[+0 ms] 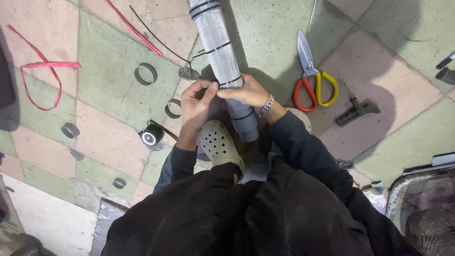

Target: Wrapping a metal mesh around a plastic pipe and securing it with zip ties, then trimming the excess with scissors.

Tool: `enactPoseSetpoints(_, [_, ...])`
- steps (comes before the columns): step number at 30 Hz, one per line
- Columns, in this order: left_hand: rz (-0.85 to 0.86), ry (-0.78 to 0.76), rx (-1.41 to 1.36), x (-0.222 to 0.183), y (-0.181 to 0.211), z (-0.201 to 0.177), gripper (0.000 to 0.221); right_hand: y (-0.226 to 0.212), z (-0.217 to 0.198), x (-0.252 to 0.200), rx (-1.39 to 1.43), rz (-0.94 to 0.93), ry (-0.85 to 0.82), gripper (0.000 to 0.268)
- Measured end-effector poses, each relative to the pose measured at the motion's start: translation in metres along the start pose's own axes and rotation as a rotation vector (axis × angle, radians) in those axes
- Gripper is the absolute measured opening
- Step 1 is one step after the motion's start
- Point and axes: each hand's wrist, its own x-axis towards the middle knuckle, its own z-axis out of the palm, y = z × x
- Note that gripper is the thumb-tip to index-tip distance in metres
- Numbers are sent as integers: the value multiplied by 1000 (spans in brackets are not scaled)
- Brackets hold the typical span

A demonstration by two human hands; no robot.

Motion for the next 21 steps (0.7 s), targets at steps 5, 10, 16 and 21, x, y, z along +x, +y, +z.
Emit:
enactPoseSetpoints(5, [64, -29, 81, -5, 26, -1, 10, 7, 1, 4, 58, -69, 87, 58])
enactPoseSetpoints(10, [109, -41, 209, -7, 33, -5, 8, 17, -2, 14, 12, -191, 147, 58])
enactPoseSetpoints(16, [-15, -25, 221, -7, 12, -7, 10, -3, -5, 12, -133, -184, 192, 52])
enactPoseSetpoints(21, [46, -15, 329, -9, 30, 0, 12, -8, 0, 10, -234, -176, 223, 56])
